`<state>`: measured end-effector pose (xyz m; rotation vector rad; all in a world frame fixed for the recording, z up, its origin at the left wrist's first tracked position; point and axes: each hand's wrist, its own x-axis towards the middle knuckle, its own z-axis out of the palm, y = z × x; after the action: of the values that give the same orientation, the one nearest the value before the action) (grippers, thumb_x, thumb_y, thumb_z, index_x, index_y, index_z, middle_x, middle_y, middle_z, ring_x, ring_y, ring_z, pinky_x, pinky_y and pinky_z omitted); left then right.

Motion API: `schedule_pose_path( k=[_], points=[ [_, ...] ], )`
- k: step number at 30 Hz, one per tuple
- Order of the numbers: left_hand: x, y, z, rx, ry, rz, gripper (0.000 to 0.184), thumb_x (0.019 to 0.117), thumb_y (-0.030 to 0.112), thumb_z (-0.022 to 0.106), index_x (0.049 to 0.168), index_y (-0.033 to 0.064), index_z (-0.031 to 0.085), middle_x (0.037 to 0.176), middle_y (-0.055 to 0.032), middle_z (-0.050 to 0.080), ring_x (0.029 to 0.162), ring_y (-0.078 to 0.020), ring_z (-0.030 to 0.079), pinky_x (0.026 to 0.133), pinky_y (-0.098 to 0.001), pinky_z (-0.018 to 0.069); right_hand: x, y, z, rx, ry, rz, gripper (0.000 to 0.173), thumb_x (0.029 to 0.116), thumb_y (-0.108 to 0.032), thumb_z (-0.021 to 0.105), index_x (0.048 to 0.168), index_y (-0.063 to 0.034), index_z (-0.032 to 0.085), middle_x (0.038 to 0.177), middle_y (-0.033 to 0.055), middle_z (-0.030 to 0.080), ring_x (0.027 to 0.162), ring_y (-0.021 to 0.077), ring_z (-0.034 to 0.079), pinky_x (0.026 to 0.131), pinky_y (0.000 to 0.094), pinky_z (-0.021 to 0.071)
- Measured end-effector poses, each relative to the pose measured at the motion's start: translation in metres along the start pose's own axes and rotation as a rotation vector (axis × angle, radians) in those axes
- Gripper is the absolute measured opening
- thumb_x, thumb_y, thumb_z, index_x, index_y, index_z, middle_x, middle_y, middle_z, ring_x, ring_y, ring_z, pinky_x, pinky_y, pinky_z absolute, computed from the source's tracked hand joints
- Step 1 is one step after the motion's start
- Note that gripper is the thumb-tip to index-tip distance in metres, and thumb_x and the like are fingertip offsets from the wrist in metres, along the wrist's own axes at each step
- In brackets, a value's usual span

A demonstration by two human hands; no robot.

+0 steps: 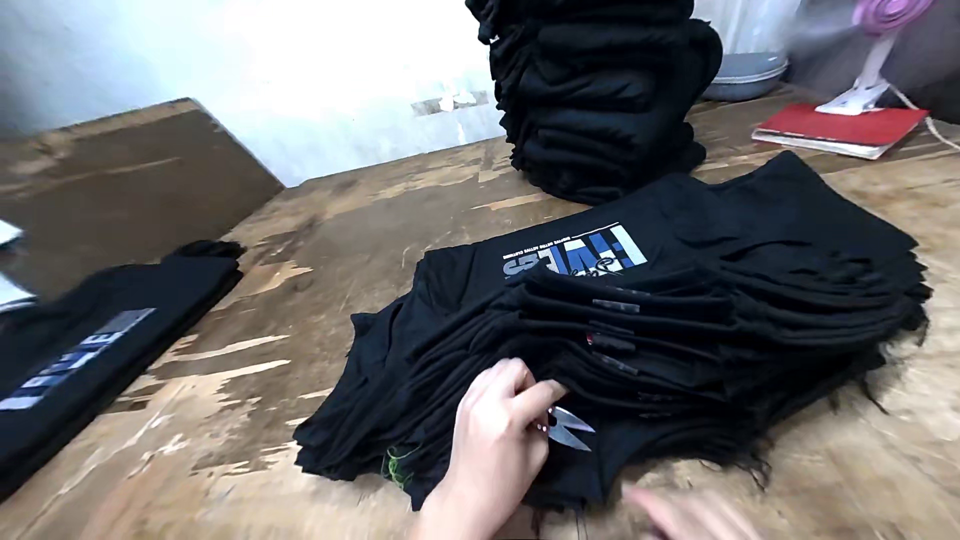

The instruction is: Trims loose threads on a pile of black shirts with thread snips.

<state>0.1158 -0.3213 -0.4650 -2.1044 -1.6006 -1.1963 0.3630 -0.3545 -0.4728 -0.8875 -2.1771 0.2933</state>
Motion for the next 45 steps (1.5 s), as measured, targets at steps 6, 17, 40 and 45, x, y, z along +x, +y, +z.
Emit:
schedule_pose_path(
  k=[6, 17, 40, 45],
  points=[
    [-0.012, 0.04, -0.04, -0.006, -0.33, -0.333, 0.024, 0.0965, 0.037, 0.064, 0.091, 0.0183, 0.077, 0.076, 0.0038, 0.068, 0.065, -0.0103, 0.066, 0.057, -0.0345, 0.0568, 0.025, 0.005, 0.029, 0.057, -0.001, 0.039, 0.017, 0.0919, -0.034, 0.075, 0.097, -0.0203, 0.083, 0.111, 0.0122, 0.069, 0.109, 0.0278, 0.059, 0.093, 0.0423, 0.049],
    [-0.025, 0.047, -0.026, -0.735, -0.169, -0.688, 0.005, 0.0943, 0.011, 0.072, 0.095, 0.0056, 0.074, 0.075, 0.0033, 0.072, 0.062, -0.0013, 0.064, 0.057, -0.0196, 0.0536, 0.022, -0.003, 0.045, 0.537, 0.247, 0.226, 0.018, 0.0969, -0.015, 0.069, 0.093, 0.0014, 0.065, 0.109, 0.0145, 0.065, 0.085, 0.0117, 0.071, 0.072, 0.0265, 0.0648],
    [-0.041, 0.062, -0.063, 0.054, -0.149, -0.145, 0.019, 0.0954, 0.032, 0.073, 0.108, 0.018, 0.079, 0.096, -0.0027, 0.074, 0.085, -0.0196, 0.065, 0.074, -0.0386, 0.0489, 0.005, -0.006, 0.046, 0.56, 0.468, 0.267, 0.002, 0.0898, -0.009, 0.078, 0.091, -0.0087, 0.077, 0.096, 0.0002, 0.063, 0.088, 0.0008, 0.064, 0.075, 0.0142, 0.0579],
    [-0.041, 0.078, -0.046, 0.193, -0.148, -0.069, 0.017, 0.0958, 0.027, 0.071, 0.107, 0.0164, 0.079, 0.096, -0.0024, 0.075, 0.081, -0.0203, 0.064, 0.071, -0.0372, 0.0474, -0.003, -0.007, 0.046, 0.558, 0.448, 0.226, 0.003, 0.0926, -0.012, 0.074, 0.092, -0.0085, 0.073, 0.1, 0.0009, 0.061, 0.089, 0.0002, 0.063, 0.074, 0.0134, 0.0574]
  ],
)
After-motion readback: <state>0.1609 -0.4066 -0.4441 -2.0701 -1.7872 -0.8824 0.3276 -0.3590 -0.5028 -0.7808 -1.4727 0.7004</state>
